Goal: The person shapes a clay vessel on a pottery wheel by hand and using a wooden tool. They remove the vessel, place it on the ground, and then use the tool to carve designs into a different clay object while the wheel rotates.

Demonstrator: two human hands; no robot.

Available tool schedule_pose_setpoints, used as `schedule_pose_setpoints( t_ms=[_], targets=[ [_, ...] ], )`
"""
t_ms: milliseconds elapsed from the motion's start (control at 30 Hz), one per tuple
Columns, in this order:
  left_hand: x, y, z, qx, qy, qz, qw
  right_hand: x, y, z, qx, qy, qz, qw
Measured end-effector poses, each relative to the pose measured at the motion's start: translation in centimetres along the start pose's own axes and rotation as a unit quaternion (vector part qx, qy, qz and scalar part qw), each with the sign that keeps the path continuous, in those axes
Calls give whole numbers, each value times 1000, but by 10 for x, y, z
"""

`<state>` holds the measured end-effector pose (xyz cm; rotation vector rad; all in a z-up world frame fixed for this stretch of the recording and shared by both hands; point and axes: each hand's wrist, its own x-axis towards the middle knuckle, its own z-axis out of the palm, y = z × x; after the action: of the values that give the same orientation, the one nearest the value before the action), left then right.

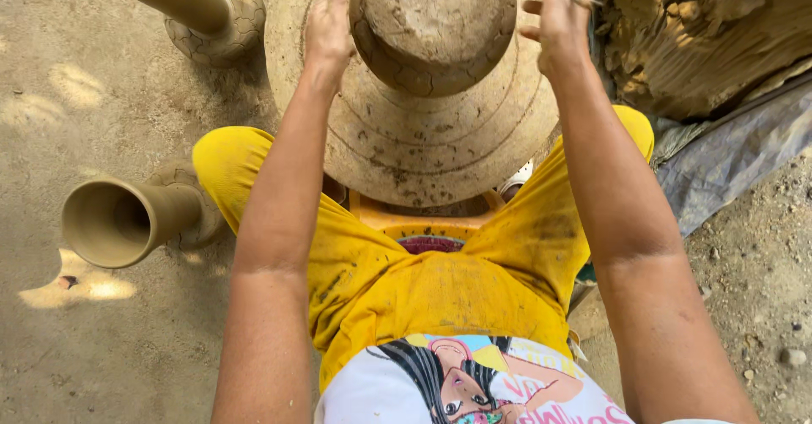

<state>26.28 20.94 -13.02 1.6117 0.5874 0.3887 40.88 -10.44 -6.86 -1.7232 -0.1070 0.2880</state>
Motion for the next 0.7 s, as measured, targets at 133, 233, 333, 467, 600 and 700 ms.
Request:
schedule_pose_setpoints(
  t_ms=[133, 233, 333, 467, 600, 700],
  targets=[
    [-68, -12, -50, 372, -37, 48, 926, -54, 43, -46, -202, 55, -110, 972],
    [-108, -48, -59, 578, -192, -195, 769, -87, 92, -50, -227, 82, -236, 941],
    [-124, -66, -53, 650, -240, -108, 713, -114, 103, -42, -247, 79, -257, 931],
    [-113, -74, -54, 628, -275, -135, 716, -145, 98, -24, -201, 32, 12, 979],
    [-94, -73, -54, 602, -331, -124, 716, -134, 95, -23, -277, 32, 103, 955],
    [-99, -60, -55, 576, -347, -165, 722, -124, 110, -26, -213, 28, 107, 971]
  ],
)
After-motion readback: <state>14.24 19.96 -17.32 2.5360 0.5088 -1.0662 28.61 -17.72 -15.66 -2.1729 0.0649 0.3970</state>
